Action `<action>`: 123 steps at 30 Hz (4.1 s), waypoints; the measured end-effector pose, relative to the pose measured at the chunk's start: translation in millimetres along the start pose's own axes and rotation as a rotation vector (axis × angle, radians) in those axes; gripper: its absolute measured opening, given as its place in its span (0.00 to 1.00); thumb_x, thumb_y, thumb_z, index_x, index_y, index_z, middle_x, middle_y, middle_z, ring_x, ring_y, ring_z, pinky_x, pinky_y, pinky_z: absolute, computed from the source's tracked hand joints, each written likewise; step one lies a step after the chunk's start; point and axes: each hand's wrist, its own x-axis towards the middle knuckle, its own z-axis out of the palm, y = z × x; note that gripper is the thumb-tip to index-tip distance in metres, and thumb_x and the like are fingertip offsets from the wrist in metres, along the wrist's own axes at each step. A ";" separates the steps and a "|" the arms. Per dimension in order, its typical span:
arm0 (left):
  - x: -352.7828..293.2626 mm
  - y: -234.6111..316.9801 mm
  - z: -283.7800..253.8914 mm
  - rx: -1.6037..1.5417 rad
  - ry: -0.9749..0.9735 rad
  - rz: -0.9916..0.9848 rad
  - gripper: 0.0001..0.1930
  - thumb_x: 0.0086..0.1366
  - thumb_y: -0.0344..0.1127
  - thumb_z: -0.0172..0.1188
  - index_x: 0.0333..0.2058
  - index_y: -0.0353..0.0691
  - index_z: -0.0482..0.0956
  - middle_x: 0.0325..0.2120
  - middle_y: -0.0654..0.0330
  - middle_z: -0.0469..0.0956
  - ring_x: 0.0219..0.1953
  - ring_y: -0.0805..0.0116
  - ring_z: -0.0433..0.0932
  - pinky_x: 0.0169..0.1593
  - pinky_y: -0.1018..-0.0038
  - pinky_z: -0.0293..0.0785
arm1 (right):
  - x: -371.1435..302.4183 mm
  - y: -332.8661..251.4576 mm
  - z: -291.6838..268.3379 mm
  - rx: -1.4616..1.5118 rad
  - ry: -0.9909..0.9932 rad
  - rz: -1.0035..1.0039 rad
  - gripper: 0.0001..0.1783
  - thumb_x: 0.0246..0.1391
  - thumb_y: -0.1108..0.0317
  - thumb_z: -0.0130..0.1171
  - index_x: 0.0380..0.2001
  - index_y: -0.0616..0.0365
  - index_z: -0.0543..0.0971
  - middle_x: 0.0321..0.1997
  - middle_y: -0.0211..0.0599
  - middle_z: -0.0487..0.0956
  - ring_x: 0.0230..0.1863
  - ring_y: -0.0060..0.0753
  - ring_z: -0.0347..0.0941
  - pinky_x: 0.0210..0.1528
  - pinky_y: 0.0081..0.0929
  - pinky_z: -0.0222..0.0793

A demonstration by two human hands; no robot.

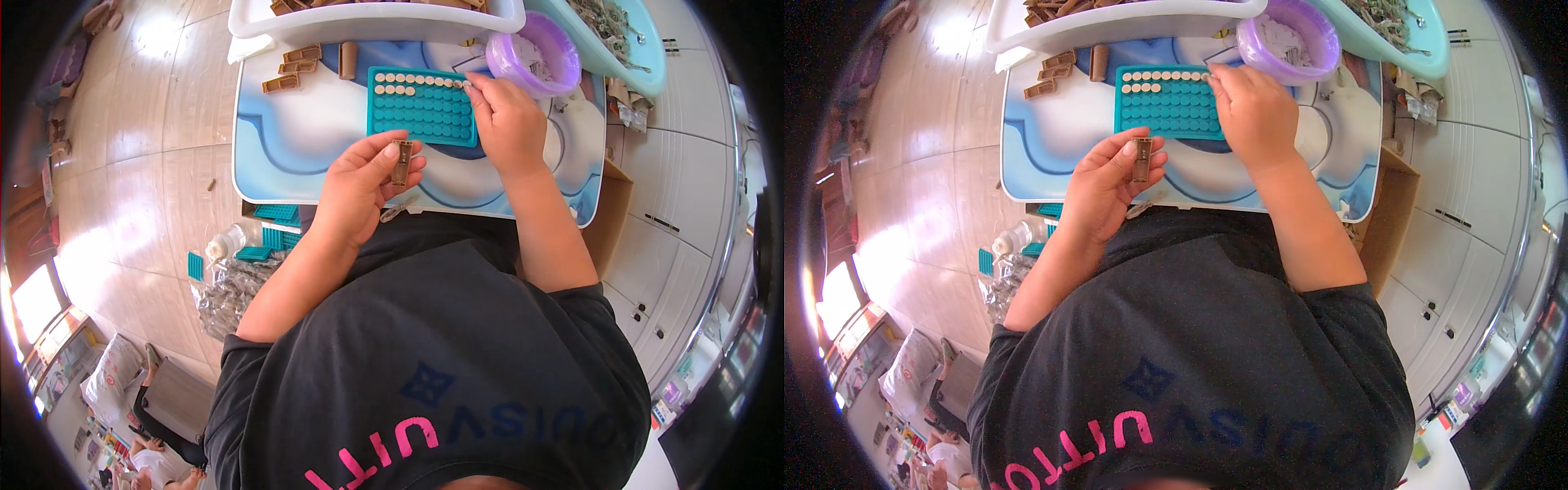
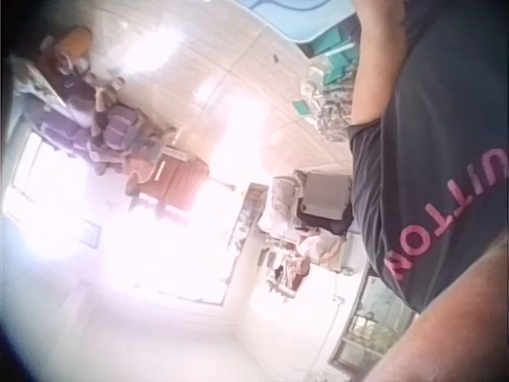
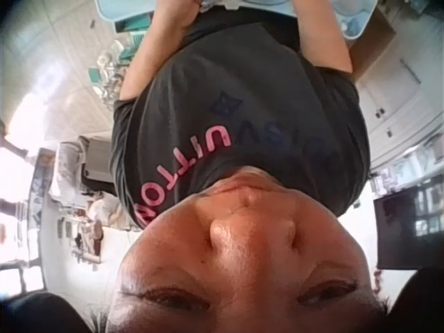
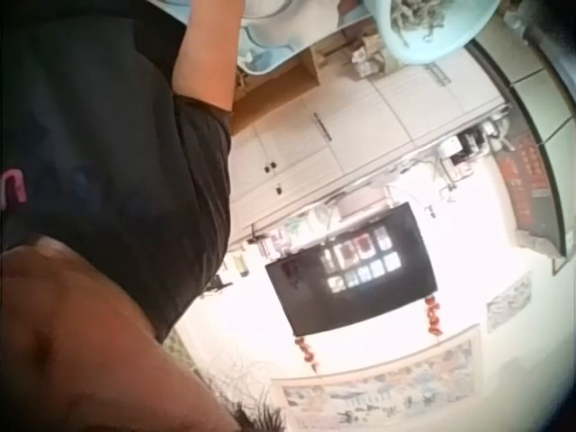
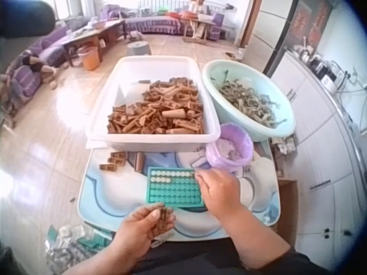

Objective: The person assembles small electronic components by placing white plastic pins into a brown connector housing by hand.

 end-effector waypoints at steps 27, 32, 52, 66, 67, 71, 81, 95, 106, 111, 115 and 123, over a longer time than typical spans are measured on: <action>11.4 -3.8 -21.0 -0.117 -0.024 0.003 0.14 0.65 0.32 0.52 0.46 0.31 0.71 0.38 0.55 0.77 0.38 0.67 0.78 0.45 0.71 0.77 | -13.5 -51.0 14.7 0.382 -0.214 -0.188 0.05 0.40 0.72 0.63 0.23 0.57 0.76 0.26 0.34 0.74 0.29 0.40 0.72 0.29 0.32 0.68; 8.9 -1.3 -17.3 -0.118 0.010 -0.007 0.14 0.65 0.32 0.52 0.46 0.31 0.71 0.39 0.53 0.77 0.39 0.65 0.78 0.44 0.71 0.77 | 7.4 -30.2 25.7 0.194 -0.053 -0.085 0.05 0.41 0.70 0.63 0.25 0.56 0.79 0.28 0.33 0.75 0.30 0.38 0.73 0.30 0.31 0.69; 9.6 -2.7 -18.1 -0.149 0.012 0.002 0.13 0.66 0.32 0.51 0.46 0.30 0.70 0.36 0.56 0.77 0.37 0.67 0.78 0.45 0.70 0.77 | -12.7 -52.4 19.8 0.335 -0.148 -0.245 0.06 0.37 0.73 0.64 0.23 0.57 0.77 0.26 0.33 0.73 0.29 0.37 0.70 0.29 0.30 0.67; 9.5 -0.8 -16.9 -0.147 0.024 0.002 0.13 0.66 0.32 0.51 0.46 0.30 0.71 0.39 0.52 0.77 0.39 0.63 0.78 0.43 0.71 0.77 | 22.0 -24.3 46.4 0.027 -0.049 -0.275 0.05 0.37 0.71 0.64 0.23 0.53 0.78 0.26 0.30 0.73 0.30 0.37 0.70 0.30 0.32 0.67; 9.2 -0.8 -16.7 -0.149 0.023 -0.003 0.13 0.66 0.32 0.51 0.46 0.30 0.71 0.39 0.52 0.77 0.39 0.63 0.78 0.43 0.71 0.77 | 21.2 -23.4 46.0 0.023 -0.067 -0.284 0.05 0.37 0.71 0.63 0.22 0.53 0.78 0.26 0.30 0.73 0.30 0.37 0.70 0.30 0.32 0.67; 9.3 -1.5 -18.4 -0.157 0.027 0.001 0.13 0.66 0.32 0.51 0.46 0.30 0.71 0.38 0.52 0.77 0.39 0.64 0.78 0.43 0.70 0.77 | 13.2 -33.8 34.0 0.200 -0.041 -0.279 0.05 0.37 0.72 0.64 0.21 0.54 0.77 0.26 0.31 0.73 0.30 0.37 0.70 0.31 0.32 0.67; 10.5 -4.6 -18.2 -0.164 0.013 0.016 0.13 0.67 0.33 0.50 0.45 0.31 0.72 0.36 0.57 0.77 0.36 0.67 0.78 0.44 0.72 0.77 | -7.9 -53.9 23.8 0.347 -0.144 -0.212 0.06 0.38 0.74 0.63 0.22 0.57 0.75 0.27 0.34 0.74 0.31 0.40 0.70 0.32 0.32 0.66; 6.1 -3.3 -18.1 -0.139 0.054 0.060 0.12 0.66 0.34 0.50 0.43 0.32 0.72 0.35 0.59 0.76 0.37 0.71 0.76 0.45 0.73 0.75 | -10.0 -61.2 24.3 0.420 -0.200 -0.213 0.03 0.43 0.73 0.60 0.24 0.59 0.76 0.25 0.35 0.74 0.29 0.41 0.69 0.30 0.33 0.66; 1.4 14.3 -25.9 -0.035 0.062 0.095 0.11 0.67 0.34 0.48 0.43 0.34 0.71 0.33 0.55 0.77 0.32 0.67 0.78 0.41 0.72 0.76 | 56.1 -46.8 -2.5 0.388 0.001 -0.156 0.06 0.46 0.72 0.60 0.30 0.59 0.78 0.29 0.39 0.77 0.33 0.42 0.73 0.35 0.29 0.68; -1.0 15.2 -18.8 -0.047 0.012 0.101 0.11 0.67 0.34 0.49 0.43 0.34 0.71 0.33 0.55 0.77 0.33 0.66 0.79 0.42 0.71 0.76 | 108.5 -23.1 -20.4 0.117 0.059 -0.143 0.07 0.47 0.70 0.62 0.32 0.59 0.79 0.29 0.34 0.77 0.29 0.27 0.72 0.31 0.21 0.66; 1.1 13.9 -21.6 -0.082 -0.043 0.099 0.11 0.67 0.34 0.48 0.43 0.34 0.70 0.34 0.54 0.77 0.35 0.65 0.79 0.43 0.70 0.76 | 136.2 -37.4 -23.2 0.152 -0.057 -0.034 0.09 0.46 0.71 0.62 0.32 0.60 0.77 0.30 0.37 0.76 0.31 0.30 0.72 0.34 0.24 0.67; 3.8 10.4 -22.2 -0.039 -0.038 0.078 0.12 0.68 0.35 0.45 0.44 0.34 0.71 0.36 0.53 0.77 0.37 0.64 0.78 0.44 0.69 0.76 | 154.3 -59.1 13.9 0.213 -0.109 -0.485 0.19 0.43 0.62 0.62 0.40 0.59 0.78 0.36 0.42 0.76 0.42 0.45 0.71 0.48 0.34 0.66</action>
